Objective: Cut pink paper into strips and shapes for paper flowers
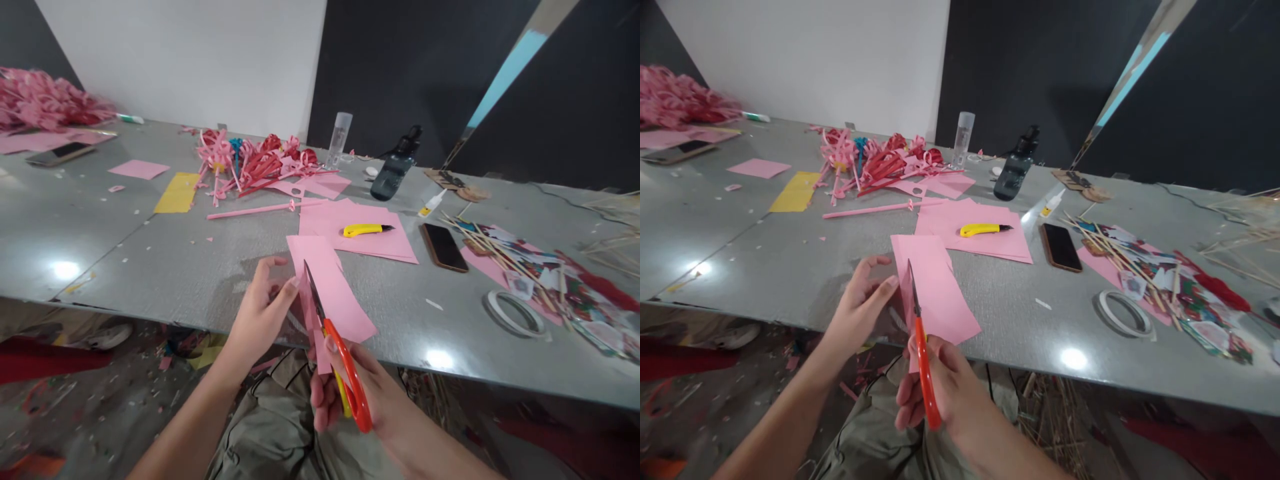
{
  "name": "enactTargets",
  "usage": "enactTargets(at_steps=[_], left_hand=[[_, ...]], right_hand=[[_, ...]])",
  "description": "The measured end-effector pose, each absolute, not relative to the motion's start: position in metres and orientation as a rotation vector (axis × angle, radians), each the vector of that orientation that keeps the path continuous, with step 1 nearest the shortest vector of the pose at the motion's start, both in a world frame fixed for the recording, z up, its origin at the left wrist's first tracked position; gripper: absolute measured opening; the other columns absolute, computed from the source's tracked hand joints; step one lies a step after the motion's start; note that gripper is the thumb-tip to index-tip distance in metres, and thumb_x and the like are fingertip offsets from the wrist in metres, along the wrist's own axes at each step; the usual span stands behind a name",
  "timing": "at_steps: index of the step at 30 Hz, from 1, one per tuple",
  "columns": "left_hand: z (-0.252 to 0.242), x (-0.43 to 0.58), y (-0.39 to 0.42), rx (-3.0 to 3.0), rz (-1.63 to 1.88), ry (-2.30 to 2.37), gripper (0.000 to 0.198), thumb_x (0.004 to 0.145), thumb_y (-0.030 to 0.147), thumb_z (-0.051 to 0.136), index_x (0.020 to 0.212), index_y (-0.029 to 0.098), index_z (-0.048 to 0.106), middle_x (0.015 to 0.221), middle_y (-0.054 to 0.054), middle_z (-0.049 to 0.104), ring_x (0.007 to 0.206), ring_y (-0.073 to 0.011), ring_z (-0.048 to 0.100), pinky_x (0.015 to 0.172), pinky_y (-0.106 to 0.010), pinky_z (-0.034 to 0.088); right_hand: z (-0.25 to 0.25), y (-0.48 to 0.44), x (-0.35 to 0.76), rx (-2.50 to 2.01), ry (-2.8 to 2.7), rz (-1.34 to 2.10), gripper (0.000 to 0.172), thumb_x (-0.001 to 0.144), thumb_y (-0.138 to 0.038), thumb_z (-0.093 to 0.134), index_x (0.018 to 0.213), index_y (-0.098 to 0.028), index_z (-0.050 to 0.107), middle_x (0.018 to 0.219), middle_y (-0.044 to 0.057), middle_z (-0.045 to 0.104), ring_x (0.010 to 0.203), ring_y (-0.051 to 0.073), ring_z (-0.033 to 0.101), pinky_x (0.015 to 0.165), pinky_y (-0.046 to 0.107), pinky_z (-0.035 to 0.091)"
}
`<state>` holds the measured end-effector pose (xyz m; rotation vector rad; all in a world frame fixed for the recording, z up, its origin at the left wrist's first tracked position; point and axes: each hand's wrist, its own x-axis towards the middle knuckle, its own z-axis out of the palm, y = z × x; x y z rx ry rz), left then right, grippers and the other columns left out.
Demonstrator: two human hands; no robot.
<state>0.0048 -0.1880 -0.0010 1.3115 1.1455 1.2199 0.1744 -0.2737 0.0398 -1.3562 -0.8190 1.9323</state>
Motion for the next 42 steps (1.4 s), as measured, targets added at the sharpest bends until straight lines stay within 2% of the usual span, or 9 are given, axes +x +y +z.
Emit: enactTargets(at_steps=[4, 6, 11, 16, 20, 24, 36, 42], left_hand=[[0.004, 0.001, -0.167, 1.329, 1.267, 1.088, 0.032, 0.095, 0.048, 0.06, 0.106, 0.018, 0.063, 0.091, -0.003, 0.068, 0.079, -0.0146, 0.061, 0.071, -0.024, 0.046], [0.007, 0.003, -0.159, 1.271, 1.25, 1.002, 0.033, 0.093, 0.049, 0.061, 0.102, 0.017, 0.065, 0.092, -0.004, 0.069, 0.081, -0.0157, 0.063, 0.073, -0.024, 0.048], [0.006, 0.016, -0.152, 1.224, 1.247, 0.959, 0.033, 0.092, 0.05, 0.063, 0.091, 0.016, 0.063, 0.081, 0.0, 0.062, 0.072, -0.0127, 0.058, 0.066, -0.022, 0.045], [0.002, 0.018, -0.155, 1.299, 1.283, 0.998, 0.03, 0.093, 0.044, 0.062, 0.086, 0.015, 0.063, 0.078, 0.0, 0.059, 0.069, -0.0113, 0.051, 0.063, -0.022, 0.04], [0.004, 0.018, -0.156, 1.323, 1.279, 1.026, 0.034, 0.091, 0.043, 0.062, 0.072, 0.016, 0.056, 0.068, 0.002, 0.05, 0.063, -0.0109, 0.044, 0.058, -0.022, 0.034], [0.006, 0.02, -0.156, 1.347, 1.279, 1.02, 0.032, 0.091, 0.042, 0.06, 0.071, 0.017, 0.055, 0.067, 0.002, 0.05, 0.062, -0.0114, 0.044, 0.058, -0.023, 0.035], [0.005, 0.019, -0.159, 1.362, 1.227, 1.07, 0.038, 0.093, 0.042, 0.056, 0.065, 0.018, 0.048, 0.06, 0.003, 0.044, 0.055, -0.0095, 0.04, 0.051, -0.023, 0.031], [0.003, 0.018, -0.16, 1.341, 1.22, 1.085, 0.04, 0.094, 0.043, 0.055, 0.064, 0.018, 0.047, 0.058, 0.003, 0.047, 0.052, -0.0097, 0.044, 0.05, -0.022, 0.032]], right_hand=[[0.044, -0.276, 0.177, -1.375, -0.846, 1.931, 0.06, 0.075, -0.077, 0.067, 0.093, -0.022, 0.05, 0.066, 0.0, 0.069, 0.05, 0.016, 0.066, 0.053, 0.028, 0.047], [0.043, -0.275, 0.179, -1.384, -0.868, 1.927, 0.063, 0.075, -0.079, 0.065, 0.095, -0.021, 0.051, 0.066, 0.001, 0.068, 0.052, 0.016, 0.066, 0.053, 0.027, 0.046], [0.038, -0.267, 0.182, -1.368, -0.843, 1.952, 0.067, 0.07, -0.08, 0.069, 0.096, -0.02, 0.053, 0.062, -0.002, 0.066, 0.048, 0.015, 0.065, 0.052, 0.027, 0.044], [0.044, -0.265, 0.185, -1.389, -0.841, 1.984, 0.076, 0.061, -0.083, 0.074, 0.098, -0.019, 0.055, 0.062, -0.002, 0.064, 0.048, 0.015, 0.061, 0.051, 0.027, 0.04], [0.051, -0.266, 0.193, -1.304, -0.958, 2.003, 0.069, 0.071, -0.081, 0.069, 0.097, -0.019, 0.055, 0.074, 0.0, 0.062, 0.056, 0.012, 0.058, 0.06, 0.029, 0.042], [0.052, -0.266, 0.201, -1.224, -1.0, 2.034, 0.066, 0.079, -0.081, 0.061, 0.099, -0.019, 0.053, 0.081, 0.001, 0.059, 0.061, 0.012, 0.055, 0.063, 0.03, 0.043], [0.057, -0.269, 0.193, -1.303, -0.998, 2.026, 0.071, 0.069, -0.088, 0.063, 0.09, -0.021, 0.052, 0.076, -0.003, 0.053, 0.058, 0.012, 0.052, 0.062, 0.03, 0.037], [0.059, -0.265, 0.199, -1.221, -1.03, 2.054, 0.071, 0.071, -0.089, 0.06, 0.092, -0.021, 0.053, 0.08, -0.001, 0.054, 0.059, 0.011, 0.051, 0.063, 0.031, 0.038]])
